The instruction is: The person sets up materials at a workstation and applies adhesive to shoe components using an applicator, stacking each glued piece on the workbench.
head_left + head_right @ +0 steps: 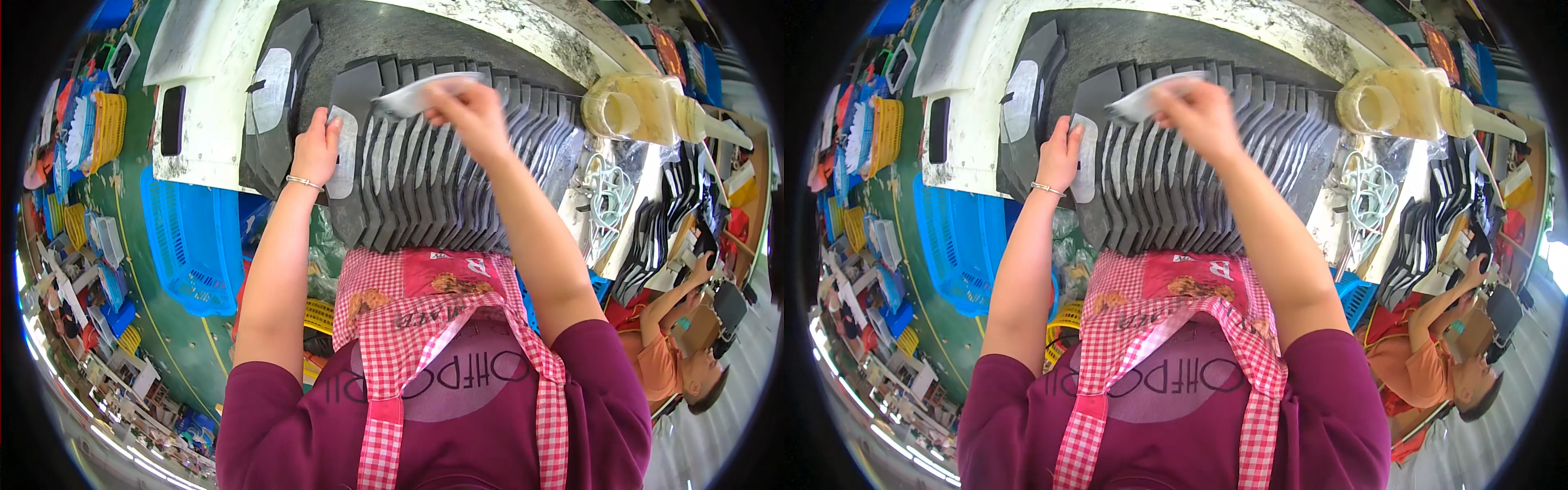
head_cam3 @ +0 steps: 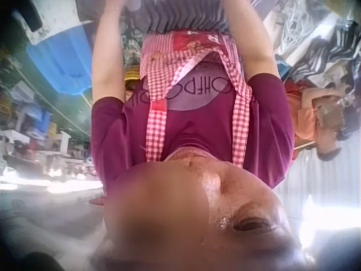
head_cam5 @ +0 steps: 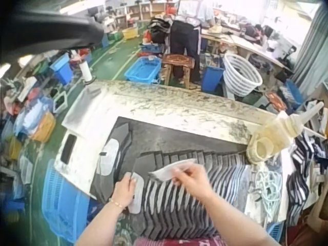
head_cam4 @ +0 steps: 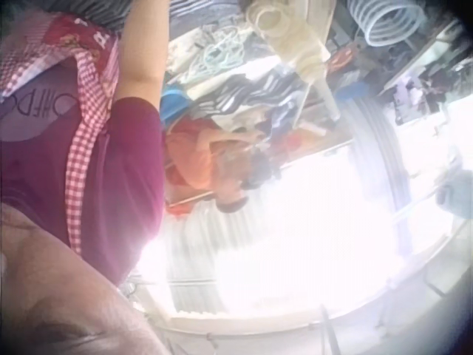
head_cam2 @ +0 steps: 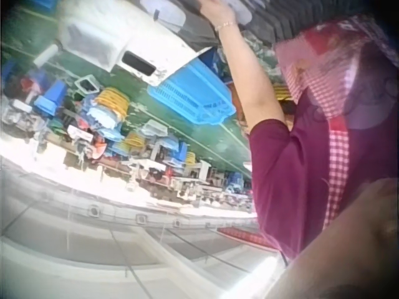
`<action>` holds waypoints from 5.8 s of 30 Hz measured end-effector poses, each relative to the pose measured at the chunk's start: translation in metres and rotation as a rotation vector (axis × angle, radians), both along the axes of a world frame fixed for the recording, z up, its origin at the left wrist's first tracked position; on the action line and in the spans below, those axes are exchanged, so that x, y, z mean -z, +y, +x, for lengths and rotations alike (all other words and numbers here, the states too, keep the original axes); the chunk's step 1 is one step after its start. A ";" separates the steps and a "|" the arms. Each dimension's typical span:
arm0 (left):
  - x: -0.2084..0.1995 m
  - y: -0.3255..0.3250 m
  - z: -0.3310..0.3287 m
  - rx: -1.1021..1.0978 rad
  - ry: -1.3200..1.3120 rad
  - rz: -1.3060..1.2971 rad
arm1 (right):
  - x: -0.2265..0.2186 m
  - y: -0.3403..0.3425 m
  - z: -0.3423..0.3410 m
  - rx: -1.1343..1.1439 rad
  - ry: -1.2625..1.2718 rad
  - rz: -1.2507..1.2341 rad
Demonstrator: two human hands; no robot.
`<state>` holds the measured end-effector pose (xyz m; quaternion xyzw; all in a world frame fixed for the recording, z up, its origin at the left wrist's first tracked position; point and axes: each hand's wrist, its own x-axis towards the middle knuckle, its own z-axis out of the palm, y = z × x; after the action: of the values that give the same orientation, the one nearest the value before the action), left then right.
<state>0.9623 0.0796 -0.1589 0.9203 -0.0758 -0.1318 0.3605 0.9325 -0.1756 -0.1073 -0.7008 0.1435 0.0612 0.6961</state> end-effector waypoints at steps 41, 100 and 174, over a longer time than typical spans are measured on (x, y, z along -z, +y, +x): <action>-0.025 0.033 0.033 0.318 0.376 -0.147 | -0.023 0.077 -0.031 -0.654 -0.266 -0.522; -0.065 0.083 0.002 -0.532 0.495 -0.855 | 0.004 -0.150 -0.069 0.557 -0.054 0.377; -0.044 0.035 -0.016 0.006 0.932 -0.942 | 0.022 -0.039 -0.248 0.909 0.483 0.251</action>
<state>0.9464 0.1146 -0.1149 0.5108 0.0360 -0.4702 0.7189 0.6850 -0.2145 -0.1290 -0.4451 0.5807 -0.0703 0.6780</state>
